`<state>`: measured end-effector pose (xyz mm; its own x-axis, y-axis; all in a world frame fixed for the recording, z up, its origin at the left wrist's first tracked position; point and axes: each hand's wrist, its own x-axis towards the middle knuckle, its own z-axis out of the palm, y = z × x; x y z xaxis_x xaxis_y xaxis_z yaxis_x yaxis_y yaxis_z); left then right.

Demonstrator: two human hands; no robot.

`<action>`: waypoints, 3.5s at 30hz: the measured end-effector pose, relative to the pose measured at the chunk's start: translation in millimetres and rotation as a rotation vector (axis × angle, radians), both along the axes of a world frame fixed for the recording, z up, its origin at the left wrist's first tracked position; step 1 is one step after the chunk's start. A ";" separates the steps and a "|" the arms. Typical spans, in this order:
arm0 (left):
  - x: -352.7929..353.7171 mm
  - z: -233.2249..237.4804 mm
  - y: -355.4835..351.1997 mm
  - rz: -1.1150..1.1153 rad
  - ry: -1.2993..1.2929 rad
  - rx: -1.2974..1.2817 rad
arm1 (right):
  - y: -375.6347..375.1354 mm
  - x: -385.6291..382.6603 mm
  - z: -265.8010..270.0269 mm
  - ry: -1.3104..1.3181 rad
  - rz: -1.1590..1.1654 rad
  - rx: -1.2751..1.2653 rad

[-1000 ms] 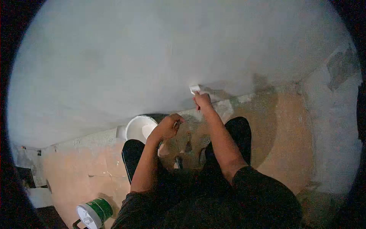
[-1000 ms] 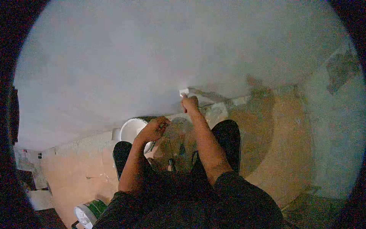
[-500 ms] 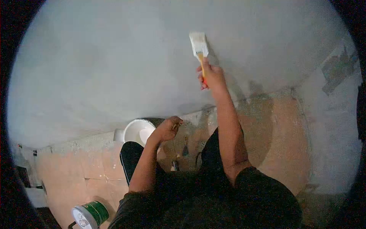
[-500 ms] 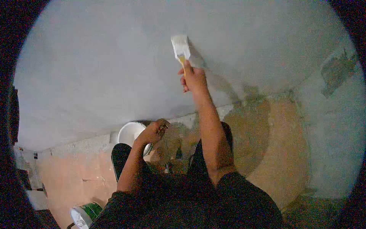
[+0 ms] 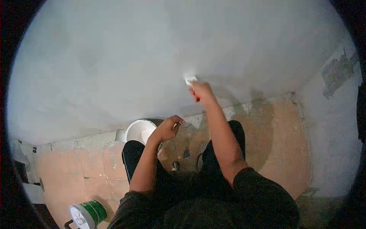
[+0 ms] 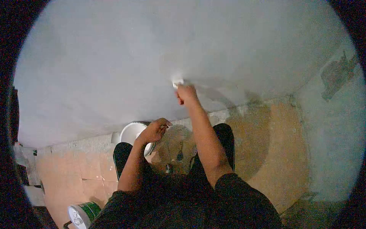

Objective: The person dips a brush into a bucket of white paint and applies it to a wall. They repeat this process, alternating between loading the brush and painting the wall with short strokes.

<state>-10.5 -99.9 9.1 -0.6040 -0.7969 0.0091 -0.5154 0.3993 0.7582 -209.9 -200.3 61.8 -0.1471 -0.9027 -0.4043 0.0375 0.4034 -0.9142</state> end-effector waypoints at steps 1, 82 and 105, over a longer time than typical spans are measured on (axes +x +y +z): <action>1.8 -1.5 -0.6 0.003 0.015 0.004 | -5.3 1.3 37.5 -0.064 -0.040 -0.015; -8.7 43.7 17.1 0.299 0.397 -0.481 | 6.8 53.4 -43.7 0.112 0.246 -0.156; 1.7 41.6 30.1 0.278 0.406 -0.450 | 9.5 47.3 169.2 0.245 0.123 -0.485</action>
<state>-8.8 -69.8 50.7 -0.2550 -0.7881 0.5603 -0.3534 0.6153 0.7046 -162.6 -190.8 231.0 -0.0667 -0.9933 0.0949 -0.2207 -0.0780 -0.9722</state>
